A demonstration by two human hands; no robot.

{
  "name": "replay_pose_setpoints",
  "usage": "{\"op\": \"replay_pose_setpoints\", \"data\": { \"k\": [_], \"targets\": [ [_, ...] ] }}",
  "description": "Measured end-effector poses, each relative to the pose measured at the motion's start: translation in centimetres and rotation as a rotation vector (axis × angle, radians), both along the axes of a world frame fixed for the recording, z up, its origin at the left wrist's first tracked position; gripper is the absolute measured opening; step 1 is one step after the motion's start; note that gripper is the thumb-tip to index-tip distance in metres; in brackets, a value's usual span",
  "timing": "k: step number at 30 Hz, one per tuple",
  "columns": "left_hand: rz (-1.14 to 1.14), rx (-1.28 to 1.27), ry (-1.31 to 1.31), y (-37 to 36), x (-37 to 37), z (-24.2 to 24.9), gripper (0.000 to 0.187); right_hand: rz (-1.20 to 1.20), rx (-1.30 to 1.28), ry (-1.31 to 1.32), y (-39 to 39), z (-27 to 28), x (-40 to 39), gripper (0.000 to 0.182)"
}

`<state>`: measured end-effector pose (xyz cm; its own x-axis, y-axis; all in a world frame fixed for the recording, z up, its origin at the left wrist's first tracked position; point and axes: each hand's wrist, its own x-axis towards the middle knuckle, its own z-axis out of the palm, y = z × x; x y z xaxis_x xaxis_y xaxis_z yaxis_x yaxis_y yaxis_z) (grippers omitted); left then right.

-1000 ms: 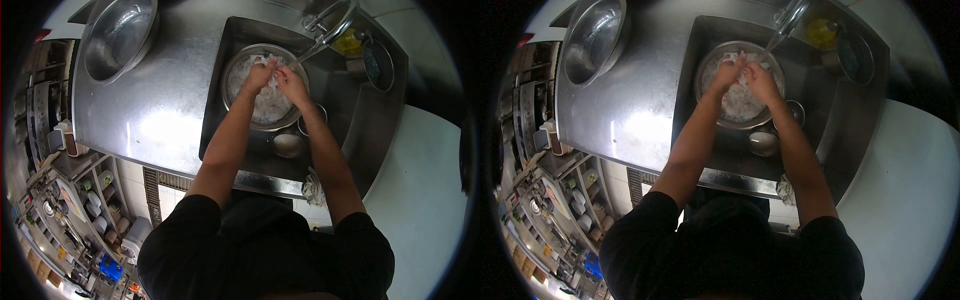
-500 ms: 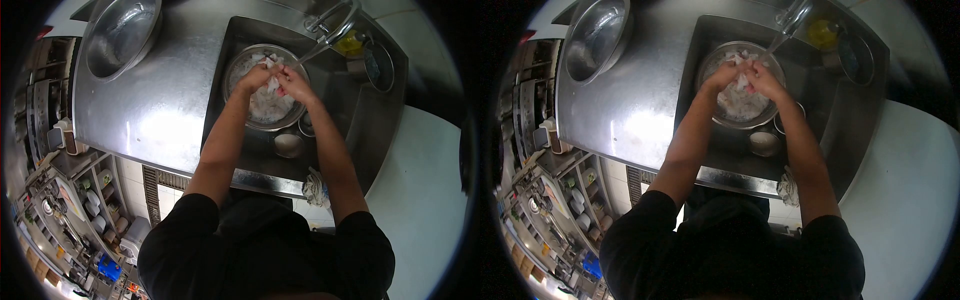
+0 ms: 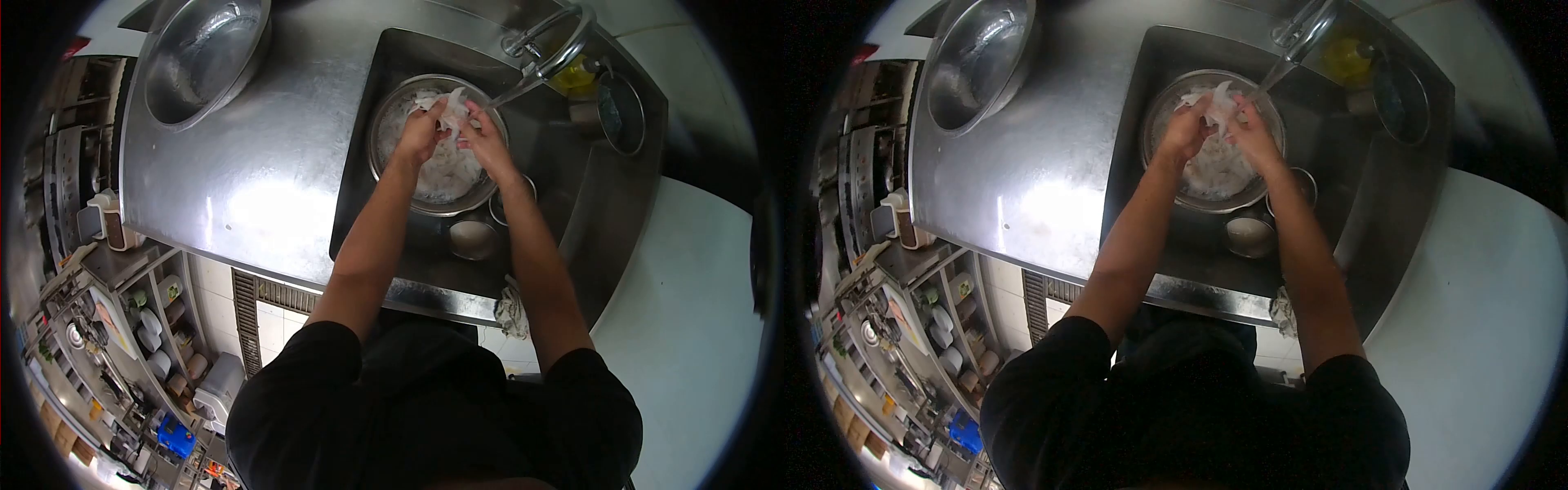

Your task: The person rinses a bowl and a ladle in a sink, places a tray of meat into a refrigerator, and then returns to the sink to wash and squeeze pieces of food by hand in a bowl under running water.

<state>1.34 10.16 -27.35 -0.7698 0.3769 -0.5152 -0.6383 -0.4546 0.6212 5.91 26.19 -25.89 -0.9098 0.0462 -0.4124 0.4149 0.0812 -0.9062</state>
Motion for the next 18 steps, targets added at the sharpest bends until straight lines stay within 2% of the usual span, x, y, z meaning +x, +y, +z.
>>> {"op": "replay_pose_setpoints", "data": {
  "k": [2, 7, 10, 16, 18],
  "targets": [
    [0.09, -0.026, -0.037, 0.7, 0.5, 0.4, 0.049, 0.047, 0.141, 0.074, -0.7, -0.1, 0.4, 0.059],
    [0.082, -0.197, -0.065, 0.9, 0.4, -0.1, 0.055, 0.135, 0.384, 0.236, -0.8, -0.2, 0.9, 0.06],
    [0.045, -0.238, -0.048, 0.4, 0.0, -0.2, 0.056, 0.173, 0.298, 0.188, -0.5, -0.1, 0.9, 0.059],
    [0.033, -0.274, 0.02, 0.7, -0.3, -0.5, 0.051, 0.19, 0.381, 0.126, -0.6, 1.2, 0.6, 0.057],
    [-0.005, -0.28, 0.022, 0.7, -0.4, -0.6, 0.051, 0.22, 0.439, 0.21, -0.8, 2.4, 0.8, 0.055]
  ]
}}
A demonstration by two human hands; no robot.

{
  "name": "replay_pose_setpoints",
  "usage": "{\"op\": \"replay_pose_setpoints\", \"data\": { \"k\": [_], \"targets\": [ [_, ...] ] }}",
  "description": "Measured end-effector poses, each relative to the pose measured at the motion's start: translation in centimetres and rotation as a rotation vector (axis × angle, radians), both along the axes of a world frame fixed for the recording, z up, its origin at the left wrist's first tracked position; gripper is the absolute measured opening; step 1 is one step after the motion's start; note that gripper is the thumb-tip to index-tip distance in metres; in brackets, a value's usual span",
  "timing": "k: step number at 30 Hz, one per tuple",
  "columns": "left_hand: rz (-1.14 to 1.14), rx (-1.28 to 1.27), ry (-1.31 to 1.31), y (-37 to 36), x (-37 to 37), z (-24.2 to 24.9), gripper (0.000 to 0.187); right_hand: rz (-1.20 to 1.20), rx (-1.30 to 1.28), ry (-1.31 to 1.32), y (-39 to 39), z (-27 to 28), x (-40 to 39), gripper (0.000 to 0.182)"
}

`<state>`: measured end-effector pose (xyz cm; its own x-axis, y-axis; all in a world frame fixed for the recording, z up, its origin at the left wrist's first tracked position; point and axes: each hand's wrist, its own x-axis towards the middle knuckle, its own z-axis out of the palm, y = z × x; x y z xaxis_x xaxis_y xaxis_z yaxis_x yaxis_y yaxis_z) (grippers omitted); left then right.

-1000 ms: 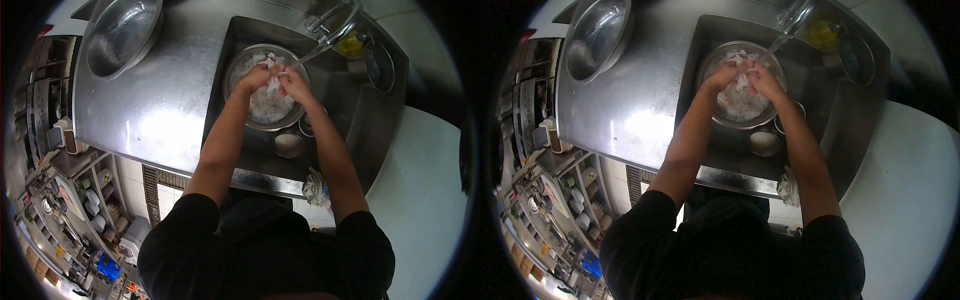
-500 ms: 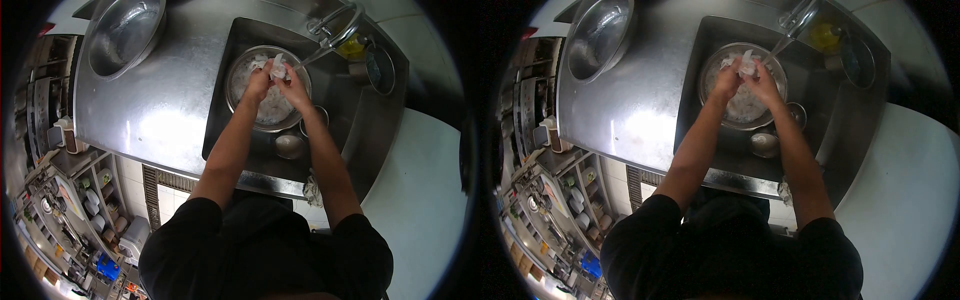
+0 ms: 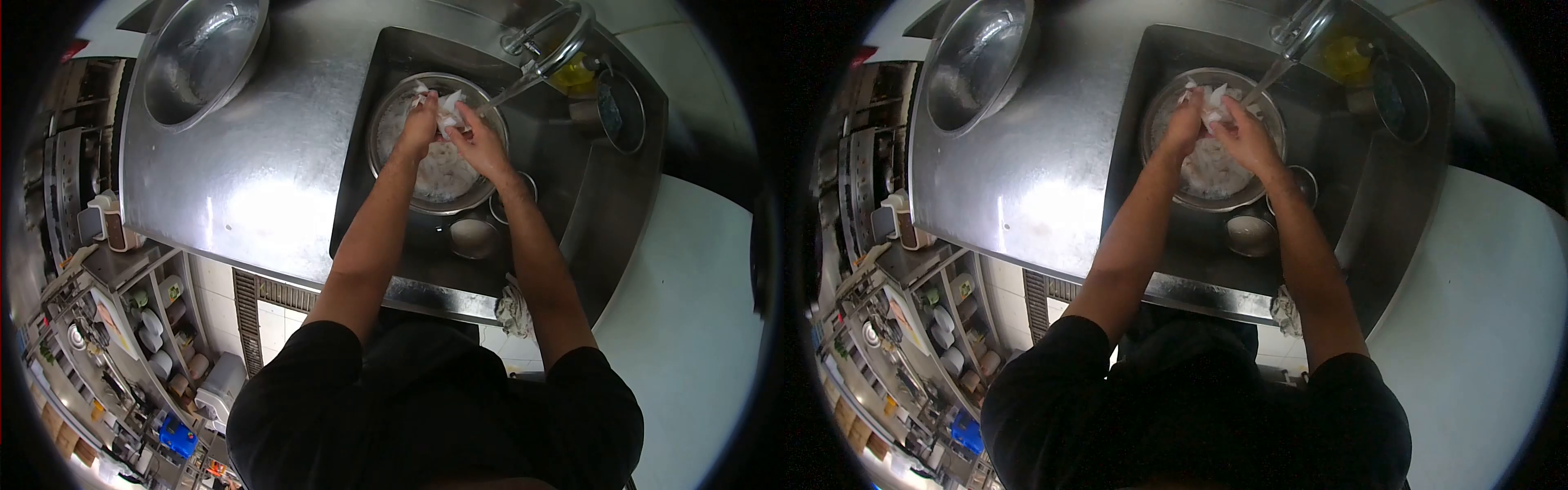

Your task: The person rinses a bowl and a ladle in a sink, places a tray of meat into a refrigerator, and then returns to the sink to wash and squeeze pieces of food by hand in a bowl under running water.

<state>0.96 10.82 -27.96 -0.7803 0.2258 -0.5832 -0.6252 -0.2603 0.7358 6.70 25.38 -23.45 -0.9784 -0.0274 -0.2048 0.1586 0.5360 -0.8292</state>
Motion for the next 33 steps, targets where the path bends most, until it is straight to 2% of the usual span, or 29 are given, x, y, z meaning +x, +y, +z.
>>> {"op": "replay_pose_setpoints", "data": {
  "k": [4, 7, 11, 14, 16, 19, 20, 22, 23, 26, 28, 31, 33],
  "targets": [
    [-0.143, -0.117, -0.035, 0.0, -0.7, 0.1, 0.053, 0.092, 0.254, 0.289, -0.1, 1.3, -0.3, 0.045],
    [-0.183, -0.218, -0.046, 0.4, -0.6, 1.6, 0.055, 0.058, 0.318, 0.418, -1.6, 3.2, -0.5, 0.032],
    [-0.249, -0.322, -0.075, 0.4, -0.8, 2.8, 0.055, 0.082, 0.278, 0.361, -1.3, 2.1, -0.5, 0.025],
    [-0.212, -0.302, -0.054, 0.6, 0.0, 3.2, 0.054, 0.08, 0.27, 0.349, -0.4, 0.7, -1.6, 0.023],
    [-0.196, -0.198, -0.008, 1.2, 0.4, 0.4, 0.058, 0.095, 0.297, 0.29, 0.4, 0.4, -2.2, 0.022],
    [-0.12, -0.056, -0.067, 1.2, 1.0, 0.2, 0.055, -0.117, -0.077, 0.029, 1.0, -0.7, -2.7, 0.025],
    [-0.087, -0.008, -0.108, 1.2, 1.1, 0.5, 0.053, -0.168, -0.07, 0.045, 1.3, -1.4, -2.6, 0.028],
    [-0.01, 0.299, -0.075, 0.8, 1.3, -1.2, 0.045, -0.272, -0.06, 0.08, 2.0, -2.7, -2.4, 0.034],
    [0.031, 0.45, -0.059, 0.5, 1.3, -1.0, 0.042, -0.266, -0.136, 0.002, 2.1, -2.8, -2.2, 0.035],
    [0.026, 0.377, -0.022, 0.1, 1.8, -0.3, 0.038, -0.25, -0.327, -0.204, 1.7, -2.3, -0.6, 0.04],
    [0.075, 0.44, -0.006, 0.4, 2.2, -0.8, 0.038, -0.251, -0.401, -0.299, 0.7, -0.5, -0.2, 0.043],
    [0.117, 0.554, 0.022, 0.8, 2.9, -1.0, 0.037, -0.254, -0.425, -0.219, 0.8, -1.0, -0.3, 0.043],
    [0.095, 0.6, 0.022, 0.8, 3.0, -1.0, 0.038, -0.233, -0.334, -0.02, 0.8, -2.8, -0.5, 0.042]
  ]
}}
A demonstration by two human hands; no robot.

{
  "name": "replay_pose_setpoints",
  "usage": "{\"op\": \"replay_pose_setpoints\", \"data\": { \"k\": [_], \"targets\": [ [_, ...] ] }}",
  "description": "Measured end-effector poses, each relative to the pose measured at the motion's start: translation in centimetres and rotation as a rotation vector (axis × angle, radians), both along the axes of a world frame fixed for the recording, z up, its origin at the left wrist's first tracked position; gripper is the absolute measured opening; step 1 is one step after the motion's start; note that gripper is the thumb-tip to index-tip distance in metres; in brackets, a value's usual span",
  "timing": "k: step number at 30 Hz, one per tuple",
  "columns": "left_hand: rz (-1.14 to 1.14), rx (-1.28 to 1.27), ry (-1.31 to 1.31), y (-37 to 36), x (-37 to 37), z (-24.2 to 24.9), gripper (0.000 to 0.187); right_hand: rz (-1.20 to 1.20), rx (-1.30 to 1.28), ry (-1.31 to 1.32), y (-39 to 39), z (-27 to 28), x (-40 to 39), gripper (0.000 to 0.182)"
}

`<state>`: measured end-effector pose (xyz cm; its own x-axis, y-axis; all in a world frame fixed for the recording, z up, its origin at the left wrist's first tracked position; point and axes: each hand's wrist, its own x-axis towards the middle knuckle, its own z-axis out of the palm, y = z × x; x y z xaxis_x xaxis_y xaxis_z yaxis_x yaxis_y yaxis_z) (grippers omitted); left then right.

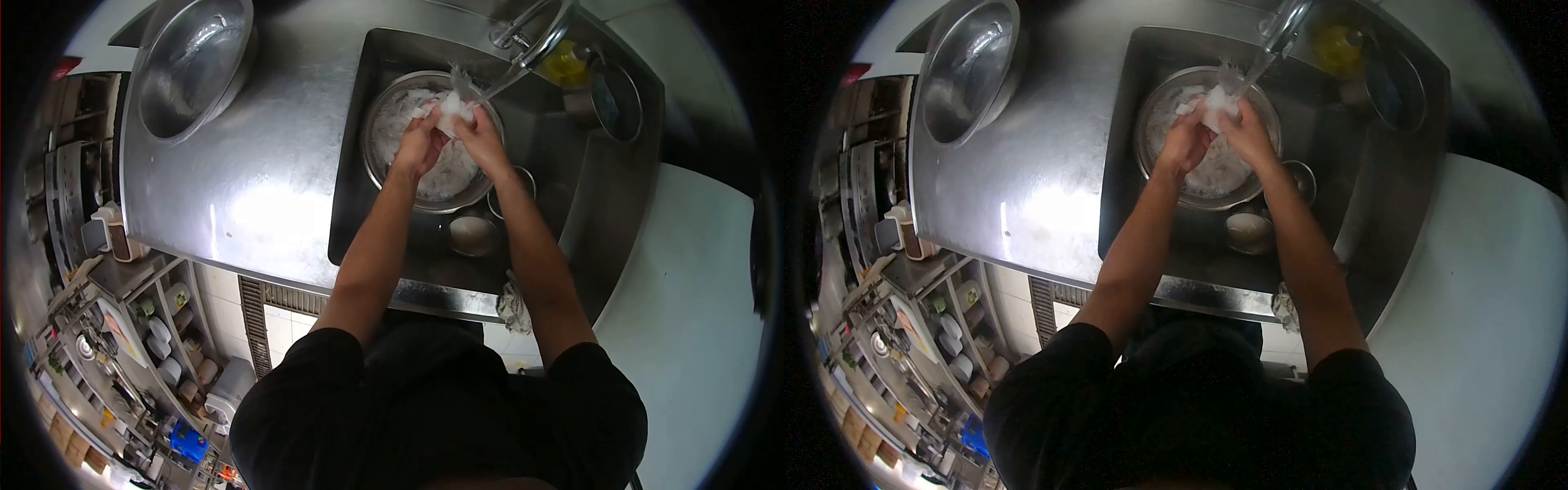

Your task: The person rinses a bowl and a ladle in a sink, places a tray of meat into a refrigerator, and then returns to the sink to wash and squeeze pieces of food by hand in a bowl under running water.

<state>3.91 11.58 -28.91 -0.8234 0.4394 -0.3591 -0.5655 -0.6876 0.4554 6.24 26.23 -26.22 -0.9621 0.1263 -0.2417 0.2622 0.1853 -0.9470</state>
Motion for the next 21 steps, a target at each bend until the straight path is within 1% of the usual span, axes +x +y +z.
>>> {"op": "replay_pose_setpoints", "data": {
  "k": [1, 2, 4, 5, 7, 8, 10, 13, 14, 17, 20, 21],
  "targets": [
    [-0.032, 0.007, 0.002, -0.1, -0.4, 0.1, 0.041, -0.003, 0.059, 0.095, 0.2, -0.8, -0.1, 0.042],
    [-0.065, 0.014, 0.001, -0.2, -0.7, 0.5, 0.044, 0.016, 0.166, 0.15, 0.0, -0.3, 0.1, 0.041],
    [-0.143, -0.362, -0.04, -0.2, -1.5, 1.3, 0.052, 0.06, 0.384, 0.264, -0.2, 0.8, 0.5, 0.041],
    [-0.18, -0.551, -0.062, -0.2, -1.7, 1.5, 0.057, 0.08, 0.429, 0.282, -0.1, 1.3, 0.6, 0.041],
    [-0.182, -0.656, 0.085, -0.2, -1.3, 2.0, 0.069, 0.122, 0.517, 0.324, 0.0, 2.2, 0.4, 0.041],
    [-0.187, -0.708, 0.16, -0.2, -1.1, 2.3, 0.076, 0.135, 0.502, 0.35, 0.1, 2.1, 0.3, 0.039],
    [-0.303, -0.708, 0.18, -0.8, -1.3, 2.7, 0.079, 0.154, 0.478, 0.397, 0.6, 1.8, 0.3, 0.036],
    [-0.414, -0.641, 0.179, -1.6, -1.5, 2.9, 0.083, 0.068, 0.181, 0.117, 1.1, 1.8, 0.4, 0.034],
    [-0.44, -0.606, 0.177, -1.7, -1.7, 3.5, 0.084, 0.064, 0.167, 0.106, 1.1, 1.8, 0.5, 0.033],
    [-0.385, -0.665, 0.131, -1.1, -1.0, 5.1, 0.073, 0.039, 0.112, 0.055, 0.9, 1.8, 0.7, 0.032],
    [-0.307, -0.708, 0.168, -0.5, -0.6, 4.5, 0.053, -0.036, 0.05, 0.01, 0.4, 1.1, 0.4, 0.033],
    [-0.225, -0.703, 0.229, 0.1, -0.4, 3.0, 0.046, -0.072, 0.039, 0.017, 0.2, 0.5, 0.4, 0.033]
  ]
}}
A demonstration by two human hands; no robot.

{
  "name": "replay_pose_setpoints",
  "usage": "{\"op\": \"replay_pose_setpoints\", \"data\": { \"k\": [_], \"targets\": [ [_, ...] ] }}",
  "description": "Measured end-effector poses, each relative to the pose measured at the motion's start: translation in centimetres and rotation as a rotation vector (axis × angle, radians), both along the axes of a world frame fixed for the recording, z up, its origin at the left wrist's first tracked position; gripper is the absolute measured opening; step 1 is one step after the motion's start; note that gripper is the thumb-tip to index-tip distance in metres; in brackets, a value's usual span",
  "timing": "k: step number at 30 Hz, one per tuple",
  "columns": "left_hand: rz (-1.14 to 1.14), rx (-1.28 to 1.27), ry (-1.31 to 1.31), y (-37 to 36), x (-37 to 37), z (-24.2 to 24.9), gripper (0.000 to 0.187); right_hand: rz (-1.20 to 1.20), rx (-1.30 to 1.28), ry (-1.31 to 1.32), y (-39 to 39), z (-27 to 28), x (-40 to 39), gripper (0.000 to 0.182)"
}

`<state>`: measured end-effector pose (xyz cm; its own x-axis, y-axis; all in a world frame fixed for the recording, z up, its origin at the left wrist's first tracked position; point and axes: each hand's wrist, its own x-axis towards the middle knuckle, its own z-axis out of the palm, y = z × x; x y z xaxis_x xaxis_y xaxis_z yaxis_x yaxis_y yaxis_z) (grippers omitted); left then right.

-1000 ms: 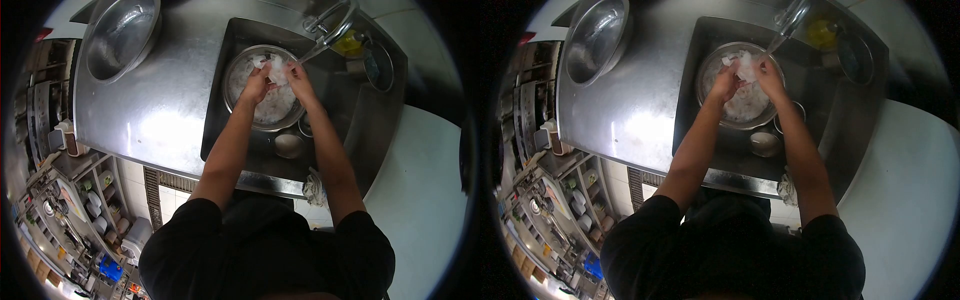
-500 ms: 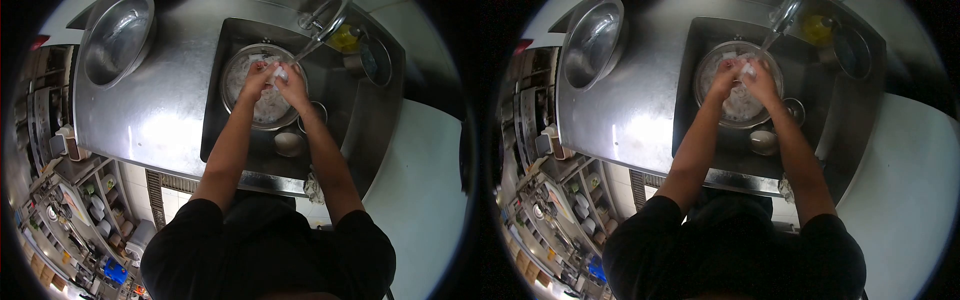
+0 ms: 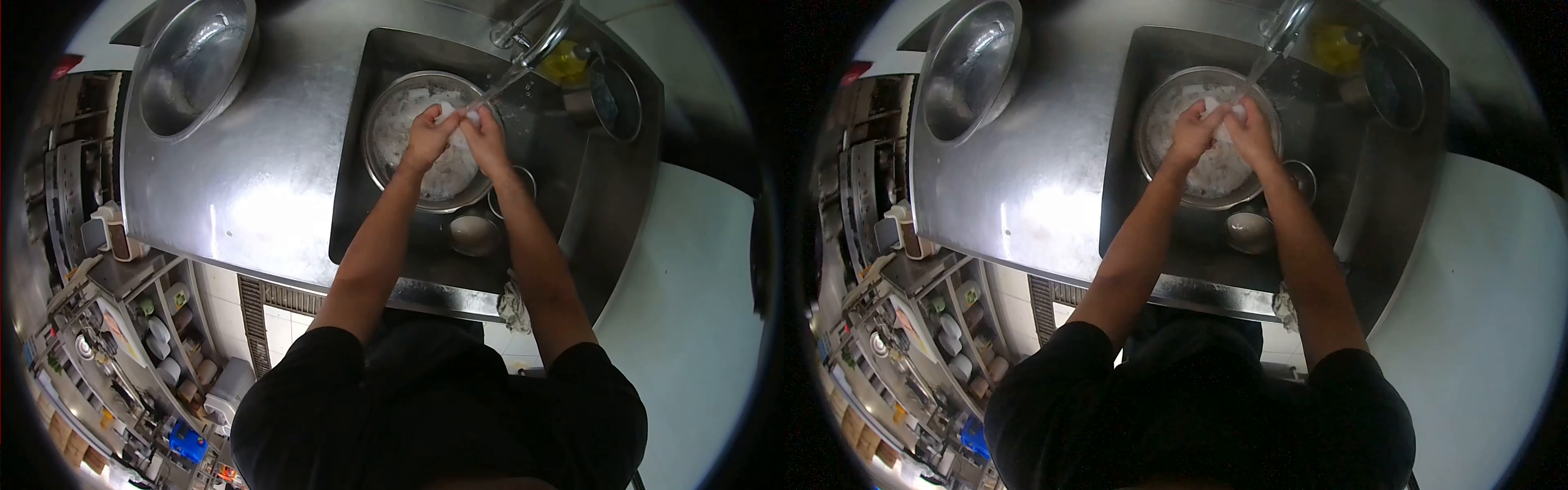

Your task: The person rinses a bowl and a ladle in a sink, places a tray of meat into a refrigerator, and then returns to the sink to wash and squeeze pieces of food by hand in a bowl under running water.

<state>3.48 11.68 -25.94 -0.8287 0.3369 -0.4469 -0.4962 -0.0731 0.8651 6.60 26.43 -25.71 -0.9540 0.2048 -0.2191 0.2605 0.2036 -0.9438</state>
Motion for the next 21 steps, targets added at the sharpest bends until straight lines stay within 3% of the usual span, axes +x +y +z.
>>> {"op": "replay_pose_setpoints", "data": {
  "k": [4, 8, 10, 13, 17, 21],
  "targets": [
    [0.197, 0.067, 0.235, 1.6, -0.4, -4.3, 0.025, -0.102, -0.056, 0.003, -0.7, -0.8, -0.6, 0.037],
    [0.288, 0.137, 0.182, 1.6, -0.3, -2.5, 0.024, -0.129, -0.397, -0.142, -1.0, -1.9, -1.2, 0.041],
    [0.279, -0.003, 0.287, 1.0, -0.5, -2.4, 0.024, -0.145, -0.494, -0.266, -1.6, 0.4, -1.2, 0.041],
    [0.302, -0.04, 0.361, 0.6, -0.5, -1.4, 0.023, -0.086, -0.454, -0.361, -1.4, 0.5, -1.7, 0.041],
    [0.322, -0.127, 0.391, 0.1, -0.7, -1.5, 0.022, -0.08, -0.404, -0.347, -2.1, 1.0, -2.2, 0.023],
    [0.362, -0.037, 0.376, 0.1, -0.2, -0.5, 0.024, -0.129, -0.394, -0.349, -3.1, 2.1, -2.3, 0.021]
  ]
}}
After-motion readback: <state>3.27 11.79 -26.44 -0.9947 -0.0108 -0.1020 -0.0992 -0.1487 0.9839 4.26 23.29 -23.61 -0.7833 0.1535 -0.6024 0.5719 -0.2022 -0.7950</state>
